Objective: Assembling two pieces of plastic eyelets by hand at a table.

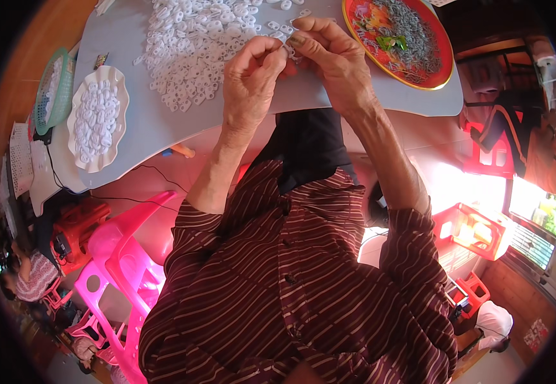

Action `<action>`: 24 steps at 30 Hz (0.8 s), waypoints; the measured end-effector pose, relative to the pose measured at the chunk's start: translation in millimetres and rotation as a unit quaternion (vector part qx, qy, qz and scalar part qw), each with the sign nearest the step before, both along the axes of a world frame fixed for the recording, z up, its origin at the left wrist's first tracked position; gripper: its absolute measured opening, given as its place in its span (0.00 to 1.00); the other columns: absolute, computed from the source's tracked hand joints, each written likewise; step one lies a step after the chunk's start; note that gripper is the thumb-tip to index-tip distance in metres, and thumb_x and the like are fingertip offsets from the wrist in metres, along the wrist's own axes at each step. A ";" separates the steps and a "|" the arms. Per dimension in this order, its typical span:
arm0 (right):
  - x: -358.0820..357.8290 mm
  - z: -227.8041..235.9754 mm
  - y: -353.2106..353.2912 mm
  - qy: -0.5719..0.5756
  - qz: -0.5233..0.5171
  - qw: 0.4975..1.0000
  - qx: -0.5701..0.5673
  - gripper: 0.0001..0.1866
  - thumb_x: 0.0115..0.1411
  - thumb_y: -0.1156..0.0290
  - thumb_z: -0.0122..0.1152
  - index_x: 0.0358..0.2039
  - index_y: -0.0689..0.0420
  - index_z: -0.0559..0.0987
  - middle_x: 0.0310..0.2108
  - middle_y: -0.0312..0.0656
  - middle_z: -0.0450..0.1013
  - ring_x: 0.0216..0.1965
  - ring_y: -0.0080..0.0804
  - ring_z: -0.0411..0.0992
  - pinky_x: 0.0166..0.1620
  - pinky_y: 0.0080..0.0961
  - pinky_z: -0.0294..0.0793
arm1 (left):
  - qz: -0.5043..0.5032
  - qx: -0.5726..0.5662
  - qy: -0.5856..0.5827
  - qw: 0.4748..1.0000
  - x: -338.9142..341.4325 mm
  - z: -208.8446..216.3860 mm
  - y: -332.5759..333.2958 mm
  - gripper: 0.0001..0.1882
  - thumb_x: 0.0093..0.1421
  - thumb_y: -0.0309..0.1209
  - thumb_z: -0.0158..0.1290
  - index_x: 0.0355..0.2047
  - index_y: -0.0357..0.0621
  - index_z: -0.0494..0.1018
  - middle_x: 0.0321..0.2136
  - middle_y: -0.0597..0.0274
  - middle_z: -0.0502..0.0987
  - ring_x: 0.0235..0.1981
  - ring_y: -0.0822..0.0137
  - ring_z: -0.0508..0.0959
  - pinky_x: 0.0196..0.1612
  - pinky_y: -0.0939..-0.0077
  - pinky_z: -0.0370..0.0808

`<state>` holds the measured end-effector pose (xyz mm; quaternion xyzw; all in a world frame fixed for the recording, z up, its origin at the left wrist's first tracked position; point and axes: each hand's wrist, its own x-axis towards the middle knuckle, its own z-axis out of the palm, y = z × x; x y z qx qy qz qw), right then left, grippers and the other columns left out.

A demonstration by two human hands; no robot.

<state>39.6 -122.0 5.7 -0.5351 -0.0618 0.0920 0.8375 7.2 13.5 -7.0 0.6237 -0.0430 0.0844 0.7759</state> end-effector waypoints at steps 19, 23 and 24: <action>-6.5 -2.6 2.0 -0.068 -0.029 0.995 -0.064 0.11 0.55 0.75 0.61 0.39 0.61 0.76 0.28 0.34 0.75 0.31 0.17 0.70 0.38 0.16 0.72 | 0.025 0.032 -0.021 0.999 -4.2 0.7 -4.8 0.04 0.59 0.26 0.50 0.30 0.38 0.71 0.21 0.69 0.72 0.24 0.82 0.70 0.28 0.89 0.66; -8.4 4.2 -3.1 -0.065 0.010 0.988 -0.138 0.07 0.58 0.73 0.58 0.36 0.59 0.77 0.29 0.32 0.74 0.31 0.15 0.69 0.37 0.13 0.70 | 0.015 0.035 -0.019 0.999 -3.8 0.2 -1.4 0.04 0.58 0.26 0.50 0.30 0.37 0.71 0.21 0.68 0.73 0.24 0.80 0.72 0.29 0.88 0.67; -7.6 3.5 -4.2 -0.066 0.011 0.988 -0.138 0.07 0.58 0.73 0.58 0.36 0.59 0.77 0.29 0.32 0.74 0.31 0.15 0.69 0.37 0.13 0.70 | 0.015 0.034 -0.020 0.999 -4.0 0.3 -1.2 0.04 0.58 0.26 0.50 0.30 0.37 0.71 0.21 0.68 0.73 0.24 0.80 0.72 0.29 0.88 0.67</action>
